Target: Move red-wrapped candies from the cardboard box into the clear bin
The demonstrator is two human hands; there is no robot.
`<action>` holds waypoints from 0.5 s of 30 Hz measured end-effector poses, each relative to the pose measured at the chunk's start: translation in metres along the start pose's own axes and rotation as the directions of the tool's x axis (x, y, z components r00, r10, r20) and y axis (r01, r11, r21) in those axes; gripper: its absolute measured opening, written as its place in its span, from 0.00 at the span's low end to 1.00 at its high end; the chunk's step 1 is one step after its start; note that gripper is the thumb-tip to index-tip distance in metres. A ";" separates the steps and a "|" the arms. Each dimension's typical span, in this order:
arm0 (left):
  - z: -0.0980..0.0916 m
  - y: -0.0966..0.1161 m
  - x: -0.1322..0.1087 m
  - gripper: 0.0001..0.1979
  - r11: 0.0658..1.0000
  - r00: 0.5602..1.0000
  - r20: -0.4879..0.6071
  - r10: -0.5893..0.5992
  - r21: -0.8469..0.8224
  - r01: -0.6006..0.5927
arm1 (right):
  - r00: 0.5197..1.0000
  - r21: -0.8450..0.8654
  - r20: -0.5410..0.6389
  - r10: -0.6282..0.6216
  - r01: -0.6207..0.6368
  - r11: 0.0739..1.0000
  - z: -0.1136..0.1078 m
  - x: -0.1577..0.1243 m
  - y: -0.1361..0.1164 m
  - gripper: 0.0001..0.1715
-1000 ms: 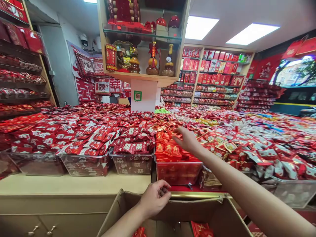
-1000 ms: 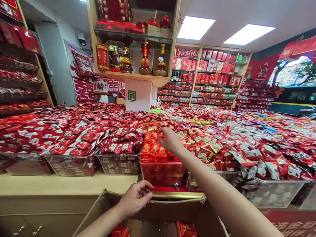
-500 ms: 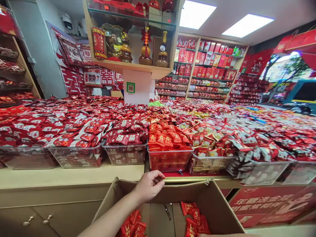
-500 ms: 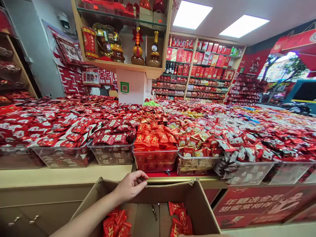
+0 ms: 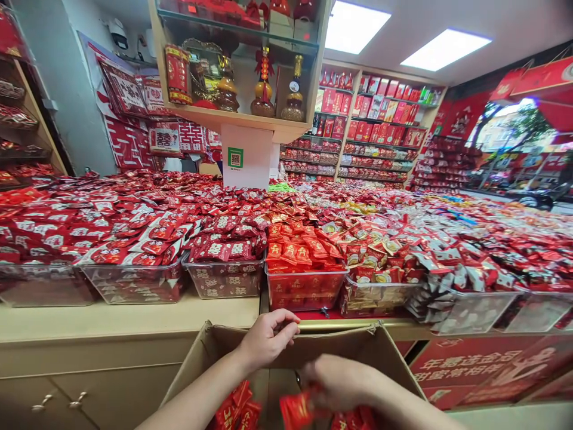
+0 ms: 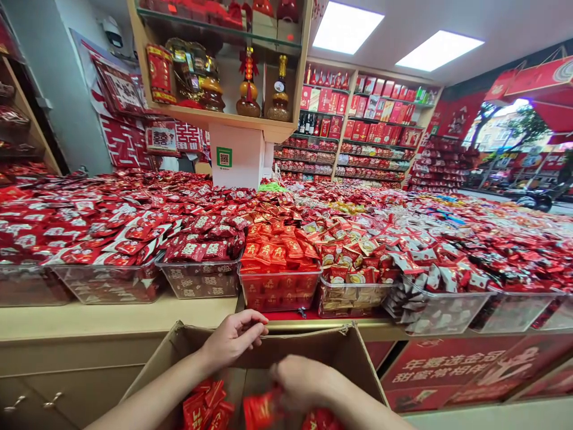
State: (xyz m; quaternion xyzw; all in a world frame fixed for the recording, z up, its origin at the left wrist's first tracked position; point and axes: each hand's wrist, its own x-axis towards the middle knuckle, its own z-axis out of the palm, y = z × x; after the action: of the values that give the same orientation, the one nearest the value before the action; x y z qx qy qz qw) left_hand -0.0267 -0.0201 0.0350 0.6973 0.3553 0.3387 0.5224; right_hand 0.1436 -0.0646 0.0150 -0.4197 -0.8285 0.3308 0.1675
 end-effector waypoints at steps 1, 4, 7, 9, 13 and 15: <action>0.000 0.002 -0.001 0.14 1.000 0.999 0.035 0.012 -0.019 -0.011 | 1.000 0.039 -0.016 0.000 0.001 0.999 -0.009 0.001 -0.003 0.05; 0.003 0.007 0.000 0.15 0.999 0.994 0.097 0.049 -0.001 -0.050 | 0.979 0.223 -0.201 0.024 0.021 0.974 -0.027 0.003 -0.010 0.08; 0.007 0.008 0.002 0.15 0.999 0.997 0.071 0.031 -0.016 -0.030 | 0.951 0.381 -0.296 0.094 0.028 0.924 -0.029 0.006 -0.008 0.12; 0.010 0.007 0.004 0.16 0.997 0.999 0.046 0.010 -0.081 -0.006 | 0.938 0.432 -0.326 0.121 0.034 0.901 -0.026 0.008 -0.005 0.13; 0.011 0.006 0.005 0.19 0.968 0.999 0.000 -0.052 -0.246 0.050 | 0.900 0.410 -0.420 0.118 0.072 0.909 -0.021 0.010 -0.001 0.12; 0.009 0.006 0.005 0.22 0.936 0.993 0.047 -0.106 -0.332 0.116 | 0.881 0.446 -0.446 0.159 0.064 0.893 -0.021 0.011 -0.001 0.12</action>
State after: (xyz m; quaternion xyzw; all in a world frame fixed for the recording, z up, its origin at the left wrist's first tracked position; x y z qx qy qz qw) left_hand -0.0156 -0.0218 0.0388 0.5822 0.3241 0.3539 0.6563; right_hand 0.1485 -0.0477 0.0305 -0.4580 -0.6531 0.4046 0.4472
